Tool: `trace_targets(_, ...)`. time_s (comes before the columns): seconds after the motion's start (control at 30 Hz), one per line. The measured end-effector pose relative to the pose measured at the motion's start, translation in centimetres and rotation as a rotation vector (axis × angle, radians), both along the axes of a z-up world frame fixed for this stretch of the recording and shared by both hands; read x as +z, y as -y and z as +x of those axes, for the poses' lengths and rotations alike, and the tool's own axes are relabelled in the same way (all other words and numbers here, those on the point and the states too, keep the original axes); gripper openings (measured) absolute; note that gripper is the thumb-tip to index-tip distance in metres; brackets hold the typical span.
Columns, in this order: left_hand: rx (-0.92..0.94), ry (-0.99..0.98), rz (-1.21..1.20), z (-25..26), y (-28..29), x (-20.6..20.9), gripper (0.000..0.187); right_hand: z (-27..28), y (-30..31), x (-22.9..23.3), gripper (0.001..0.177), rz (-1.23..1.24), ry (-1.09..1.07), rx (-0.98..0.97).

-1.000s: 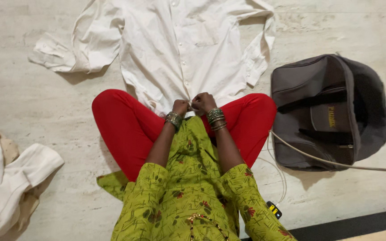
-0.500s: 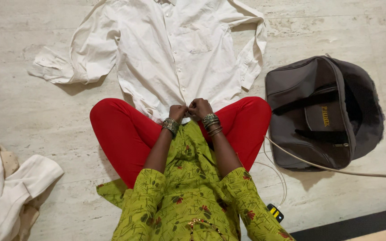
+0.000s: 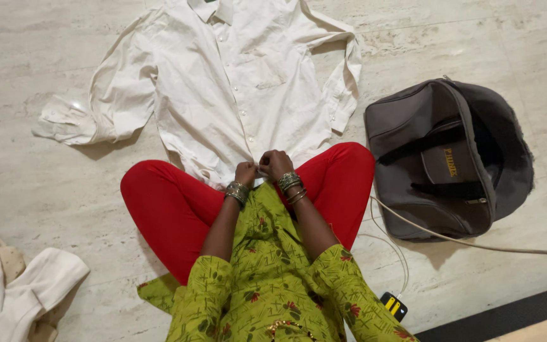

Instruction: The person sits on the floor and folds a white long-sleeved shirt by hand. They button the shirt, smooth the fabric, fold the sleeves and body, and create a compact folded bundle.

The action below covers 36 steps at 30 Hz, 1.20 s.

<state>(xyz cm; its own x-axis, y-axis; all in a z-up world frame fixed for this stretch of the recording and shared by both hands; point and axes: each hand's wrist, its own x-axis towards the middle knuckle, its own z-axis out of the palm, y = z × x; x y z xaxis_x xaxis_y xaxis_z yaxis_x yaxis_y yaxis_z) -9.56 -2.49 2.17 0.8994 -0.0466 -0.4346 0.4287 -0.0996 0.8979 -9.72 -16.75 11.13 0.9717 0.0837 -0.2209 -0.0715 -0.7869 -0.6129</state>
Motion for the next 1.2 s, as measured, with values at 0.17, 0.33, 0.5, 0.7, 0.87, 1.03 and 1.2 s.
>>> trace_targets(0.17,-0.163,0.200,0.352,0.2,-0.8,0.4,0.030,0.2,-0.1,0.1,0.016,-0.024,0.005,-0.025)
trace_targets(0.33,-0.222,0.107,0.424,0.2,-0.9,0.6,0.034,0.5,0.3,-1.0,0.017,-0.018,0.010,0.014)
trace_targets(0.5,-0.186,0.061,0.521,-0.4,-0.5,0.9,0.032,0.7,-0.1,-1.6,0.016,-0.020,0.015,0.049)
trace_targets(0.7,-0.155,0.089,0.489,-0.2,0.1,-0.3,0.033,0.3,-0.4,-0.4,0.012,-0.054,0.021,-0.085)
trace_targets(0.87,-0.163,0.095,0.447,0.1,-0.2,-0.4,0.030,0.6,-0.6,0.8,0.015,-0.123,-0.090,-0.056)
trace_targets(1.03,0.016,0.095,0.546,-1.1,0.0,5.4,0.029,0.7,-1.2,1.0,0.020,-0.155,-0.099,-0.062)
trace_targets(1.2,-0.317,0.265,0.520,-2.7,-1.1,20.3,0.031,1.0,-2.0,1.5,0.031,-0.169,-0.239,-0.055)
